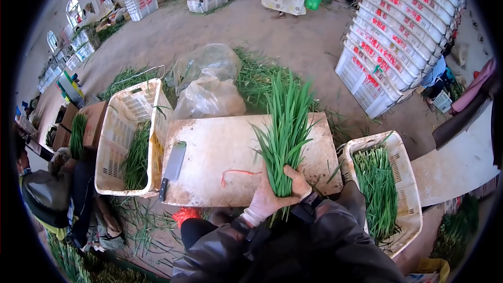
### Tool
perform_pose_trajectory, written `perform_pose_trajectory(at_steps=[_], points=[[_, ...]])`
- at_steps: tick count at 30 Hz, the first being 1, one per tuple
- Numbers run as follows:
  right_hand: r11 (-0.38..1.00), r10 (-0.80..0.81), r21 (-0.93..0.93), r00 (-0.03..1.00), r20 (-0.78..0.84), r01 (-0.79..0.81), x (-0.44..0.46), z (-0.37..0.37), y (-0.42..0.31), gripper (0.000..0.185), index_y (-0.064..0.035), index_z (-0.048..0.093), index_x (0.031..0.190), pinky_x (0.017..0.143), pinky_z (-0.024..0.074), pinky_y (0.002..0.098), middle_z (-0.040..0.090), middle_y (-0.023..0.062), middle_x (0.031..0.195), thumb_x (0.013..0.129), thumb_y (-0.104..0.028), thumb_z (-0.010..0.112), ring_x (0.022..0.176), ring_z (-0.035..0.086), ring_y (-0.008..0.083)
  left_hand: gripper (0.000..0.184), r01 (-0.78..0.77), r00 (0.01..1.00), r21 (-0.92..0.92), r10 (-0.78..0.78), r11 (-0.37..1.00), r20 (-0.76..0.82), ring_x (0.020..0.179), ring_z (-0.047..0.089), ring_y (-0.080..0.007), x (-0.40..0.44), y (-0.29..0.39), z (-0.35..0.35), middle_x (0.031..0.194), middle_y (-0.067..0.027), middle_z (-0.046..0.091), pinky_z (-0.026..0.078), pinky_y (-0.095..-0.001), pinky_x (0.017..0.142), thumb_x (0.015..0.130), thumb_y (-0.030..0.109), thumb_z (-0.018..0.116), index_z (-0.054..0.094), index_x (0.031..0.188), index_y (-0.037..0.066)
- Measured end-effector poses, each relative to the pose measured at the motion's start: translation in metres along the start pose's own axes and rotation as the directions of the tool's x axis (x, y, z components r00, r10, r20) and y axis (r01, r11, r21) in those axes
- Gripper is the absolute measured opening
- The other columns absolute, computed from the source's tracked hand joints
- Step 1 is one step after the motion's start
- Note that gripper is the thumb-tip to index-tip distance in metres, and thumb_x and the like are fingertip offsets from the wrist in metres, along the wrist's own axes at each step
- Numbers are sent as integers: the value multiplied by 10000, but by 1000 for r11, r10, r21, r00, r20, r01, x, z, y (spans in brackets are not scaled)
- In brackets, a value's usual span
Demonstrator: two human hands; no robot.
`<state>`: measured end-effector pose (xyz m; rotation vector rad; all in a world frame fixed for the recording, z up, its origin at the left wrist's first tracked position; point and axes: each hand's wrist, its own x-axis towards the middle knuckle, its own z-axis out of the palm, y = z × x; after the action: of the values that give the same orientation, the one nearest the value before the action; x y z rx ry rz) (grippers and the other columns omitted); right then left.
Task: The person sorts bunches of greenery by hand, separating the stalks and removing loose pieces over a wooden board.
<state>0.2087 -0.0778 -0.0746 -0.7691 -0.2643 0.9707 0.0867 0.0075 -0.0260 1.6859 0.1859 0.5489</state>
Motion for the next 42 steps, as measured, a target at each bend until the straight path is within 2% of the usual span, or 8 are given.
perform_pose_trajectory(at_steps=[4,7,11,14,19,28,32,42], points=[[1000,-9,-9,1000,-20,9,-16,16,-13,524,-16,578,1412,980,565,388,688,85,1285,942,-191,730,1121,686,223,1438,-49,997,20,47,999,64,1398,476,-295,-6,8,0,1522,-191,447,393,-411,1194,604,244,1022,52,1638,9],[990,-85,-107,996,20,86,-21,16,-17,563,-4,578,1409,994,557,391,691,99,1286,922,-221,758,1127,683,232,1346,111,988,-21,-108,994,111,1374,488,-267,-14,-2,3,1507,-156,467,407,-403,1184,605,237,1028,156,1606,10],[981,-103,-163,994,30,107,-30,18,-23,524,8,586,1392,975,561,390,698,108,1262,924,-182,729,1112,685,237,992,197,980,-326,-191,925,48,1235,598,-249,-22,-20,18,1355,-132,601,513,-397,1053,640,169,985,432,1447,2],[985,-105,-135,994,37,109,-37,23,-28,492,12,599,1377,970,563,390,706,109,1242,933,-165,716,1095,691,241,877,235,971,-270,-216,934,97,1158,643,-223,-22,-3,17,1262,-108,663,546,-372,1000,655,130,964,501,1386,-7],[981,-130,-150,991,-30,124,-47,17,-26,444,17,625,1349,965,559,381,721,101,1212,946,-153,705,1071,697,237,835,251,968,-286,-241,925,73,1101,670,-220,-28,-8,28,1200,-111,694,558,-368,976,648,118,955,528,1354,-11],[746,-235,-637,972,22,195,-66,8,-58,481,19,599,1371,985,526,359,704,81,1235,963,-197,735,1113,650,196,747,193,980,-327,-165,925,113,1073,679,-223,-27,0,44,1172,-111,705,571,-378,933,645,92,936,585,1298,-1],[815,-246,-543,969,-10,201,-83,3,-63,573,11,568,1403,1007,517,368,681,83,1273,948,-267,776,1151,635,206,702,130,990,-442,-92,887,107,1059,680,-219,-27,1,58,1157,-97,709,571,-372,920,652,83,931,611,1272,3],[656,-333,-696,940,80,292,-124,8,-76,751,14,440,1501,1060,496,397,631,124,1355,955,-381,771,1230,596,249,759,356,890,-579,-77,734,449,1165,632,-189,-25,17,59,1255,-67,664,545,-339,967,693,-4,877,577,1389,4]])
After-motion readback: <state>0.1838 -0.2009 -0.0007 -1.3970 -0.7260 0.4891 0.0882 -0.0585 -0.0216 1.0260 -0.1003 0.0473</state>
